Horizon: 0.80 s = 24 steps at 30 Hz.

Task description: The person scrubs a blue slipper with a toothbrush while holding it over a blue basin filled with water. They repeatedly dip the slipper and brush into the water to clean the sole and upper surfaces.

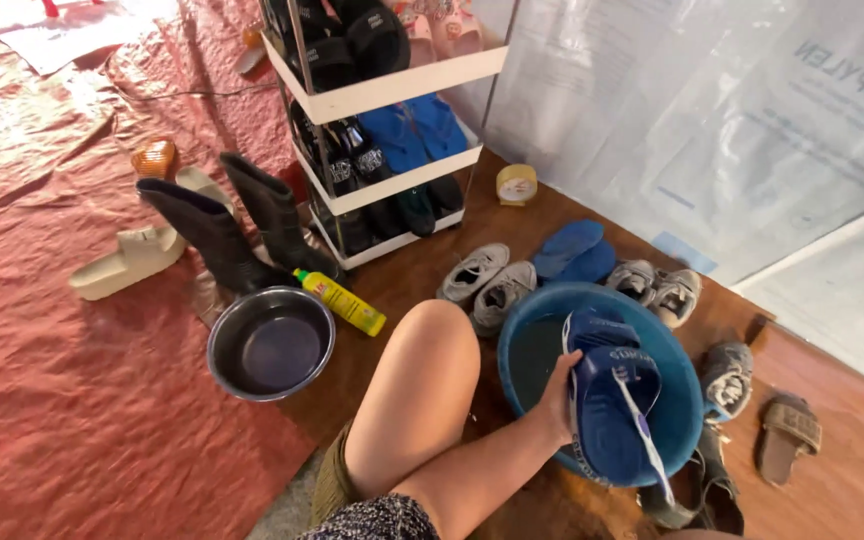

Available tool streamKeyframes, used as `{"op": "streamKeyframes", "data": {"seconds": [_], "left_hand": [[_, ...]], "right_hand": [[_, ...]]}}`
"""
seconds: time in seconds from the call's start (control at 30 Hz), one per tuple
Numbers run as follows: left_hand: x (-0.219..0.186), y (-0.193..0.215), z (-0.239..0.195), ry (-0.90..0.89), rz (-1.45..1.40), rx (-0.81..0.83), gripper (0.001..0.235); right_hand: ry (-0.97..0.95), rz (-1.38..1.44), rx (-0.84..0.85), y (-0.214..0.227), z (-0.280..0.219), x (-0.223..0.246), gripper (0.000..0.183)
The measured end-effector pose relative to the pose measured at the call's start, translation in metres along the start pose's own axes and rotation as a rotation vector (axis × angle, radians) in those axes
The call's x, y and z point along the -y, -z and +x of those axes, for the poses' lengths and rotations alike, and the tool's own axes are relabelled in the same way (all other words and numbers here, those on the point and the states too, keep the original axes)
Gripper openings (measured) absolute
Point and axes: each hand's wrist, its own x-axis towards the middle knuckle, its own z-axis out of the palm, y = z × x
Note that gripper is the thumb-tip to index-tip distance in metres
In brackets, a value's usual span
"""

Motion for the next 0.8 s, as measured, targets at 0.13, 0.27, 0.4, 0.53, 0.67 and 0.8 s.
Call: {"op": "streamKeyframes", "data": {"seconds": [0.13, 0.27, 0.4, 0.53, 0.67, 0.8], "left_hand": [[-0.001, -0.019, -0.004, -0.063, -0.083, -0.104, 0.063], [-0.017, -0.003, 0.02, -0.088, -0.017, -0.117, 0.069], [-0.019, -0.031, -0.014, -0.025, -0.028, -0.147, 0.077], [-0.027, -0.028, -0.013, -0.032, 0.033, -0.131, 0.057], [-0.03, -0.023, -0.019, -0.044, 0.075, -0.133, 0.049], [-0.047, -0.037, -0.011, -0.093, 0.133, -0.062, 0.056]], "right_hand": [[-0.06, 0.022, -0.043, -0.062, 0.055, -0.034, 0.101], [-0.23, 0.082, -0.118, -0.129, 0.07, -0.107, 0.105], [-0.258, 0.212, 0.08, -0.171, 0.105, -0.14, 0.111], [-0.227, 0.202, 0.107, -0.193, 0.131, -0.138, 0.107], [-0.229, 0.282, 0.093, -0.205, 0.15, -0.15, 0.075], [-0.219, 0.078, -0.022, -0.2, 0.163, -0.177, 0.034]]}}
